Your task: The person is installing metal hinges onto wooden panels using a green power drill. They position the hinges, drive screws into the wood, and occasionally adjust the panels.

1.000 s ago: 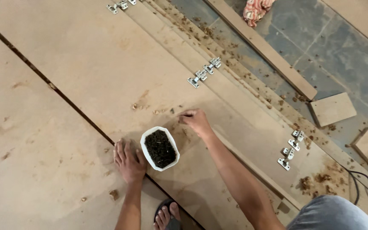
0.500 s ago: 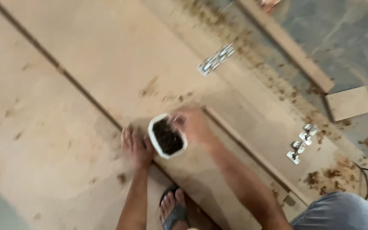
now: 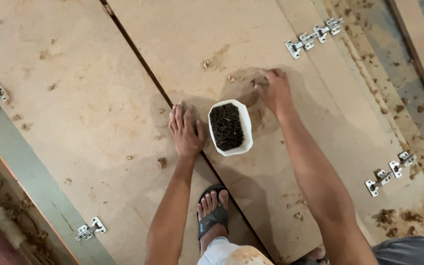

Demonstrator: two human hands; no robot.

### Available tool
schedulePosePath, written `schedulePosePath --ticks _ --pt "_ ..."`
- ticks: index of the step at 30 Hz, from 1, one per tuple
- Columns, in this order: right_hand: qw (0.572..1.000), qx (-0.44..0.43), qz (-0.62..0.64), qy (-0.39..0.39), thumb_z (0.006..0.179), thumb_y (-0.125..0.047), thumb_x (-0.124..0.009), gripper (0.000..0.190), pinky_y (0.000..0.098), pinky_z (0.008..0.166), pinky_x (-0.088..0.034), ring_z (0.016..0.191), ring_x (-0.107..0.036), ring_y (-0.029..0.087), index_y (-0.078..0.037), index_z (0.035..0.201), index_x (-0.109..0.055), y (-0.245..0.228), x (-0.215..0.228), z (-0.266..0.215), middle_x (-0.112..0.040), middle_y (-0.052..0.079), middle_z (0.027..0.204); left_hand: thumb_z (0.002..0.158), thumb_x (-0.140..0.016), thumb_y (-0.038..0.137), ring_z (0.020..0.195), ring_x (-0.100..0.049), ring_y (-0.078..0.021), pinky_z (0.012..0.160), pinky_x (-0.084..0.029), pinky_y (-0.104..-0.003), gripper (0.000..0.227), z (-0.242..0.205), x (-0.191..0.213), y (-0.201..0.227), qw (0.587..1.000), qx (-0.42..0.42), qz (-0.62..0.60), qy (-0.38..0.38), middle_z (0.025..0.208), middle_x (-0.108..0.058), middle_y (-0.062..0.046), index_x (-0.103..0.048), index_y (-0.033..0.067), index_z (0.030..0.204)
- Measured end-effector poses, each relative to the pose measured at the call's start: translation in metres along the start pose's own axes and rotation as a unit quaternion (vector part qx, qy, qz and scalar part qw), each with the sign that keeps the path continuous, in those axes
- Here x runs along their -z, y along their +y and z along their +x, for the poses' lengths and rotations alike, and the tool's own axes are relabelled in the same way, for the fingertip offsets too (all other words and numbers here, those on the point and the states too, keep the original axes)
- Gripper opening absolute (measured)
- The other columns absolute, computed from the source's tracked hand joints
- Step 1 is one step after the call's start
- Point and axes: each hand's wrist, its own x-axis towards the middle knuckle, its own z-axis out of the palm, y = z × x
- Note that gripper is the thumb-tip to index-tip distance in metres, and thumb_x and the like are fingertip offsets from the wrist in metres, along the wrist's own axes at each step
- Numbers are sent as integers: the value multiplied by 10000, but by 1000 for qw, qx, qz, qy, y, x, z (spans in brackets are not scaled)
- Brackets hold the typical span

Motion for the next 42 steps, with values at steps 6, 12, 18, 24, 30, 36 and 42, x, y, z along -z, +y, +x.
schedulePosePath --ticks 6,12,18,24,30,36,42 --pt "995 21 -34 -88 907 -5 -670 163 448 906 -552 1079 -650 355 -26 1038 -765 -17 -20 -1 -716 150 1082 947 -606 223 1525 -314 -390 1259 -232 -537 519 0 -1 1 1000 15 1 -13 1611 -394 -174 -532 86 1441" --pt "996 16 25 -84 865 7 -699 182 419 877 -569 1004 -684 360 3 1030 -774 -7 -9 -13 -727 166 1048 950 -606 230 1524 -313 -393 1258 -234 -542 532 1 -1 0 1000 10 1 -12 1607 -394 -178 -523 72 1451" --pt "966 -196 167 6 897 -20 -757 150 312 768 -590 836 -751 218 9 1036 -804 -5 7 -27 -793 122 941 962 -607 223 1526 -312 -399 1259 -240 -546 514 -2 -1 0 1000 6 -2 -3 1607 -393 -172 -528 83 1451" --pt "805 -317 501 7 900 -22 -776 168 243 726 -570 800 -725 142 52 1051 -773 -37 50 -21 -772 116 925 949 -607 215 1532 -307 -400 1264 -234 -549 527 -2 -3 -2 1000 0 -4 -5 1613 -388 -171 -519 83 1452" --pt "863 -181 454 -130 908 -19 -789 209 235 702 -522 794 -666 123 5 1115 -770 -120 106 -31 -778 101 986 952 -601 233 1542 -288 -385 1271 -220 -542 532 -1 -2 -2 1000 16 -2 -19 1619 -378 -153 -510 108 1461" --pt "941 -143 302 -61 955 -70 -734 242 250 773 -593 883 -720 126 7 1184 -718 -139 92 -40 -741 114 1056 964 -566 276 1541 -259 -385 1268 -198 -557 544 -2 -6 -6 999 15 34 -39 1630 -351 -156 -491 130 1484" --pt "931 -230 152 -239 876 -476 -746 501 408 711 -576 799 -752 279 -18 1078 -733 -115 58 -64 -762 171 914 978 -576 281 1551 -261 -386 1268 -231 -553 522 -7 -12 -9 998 21 42 -43 1643 -349 -147 -495 127 1470"
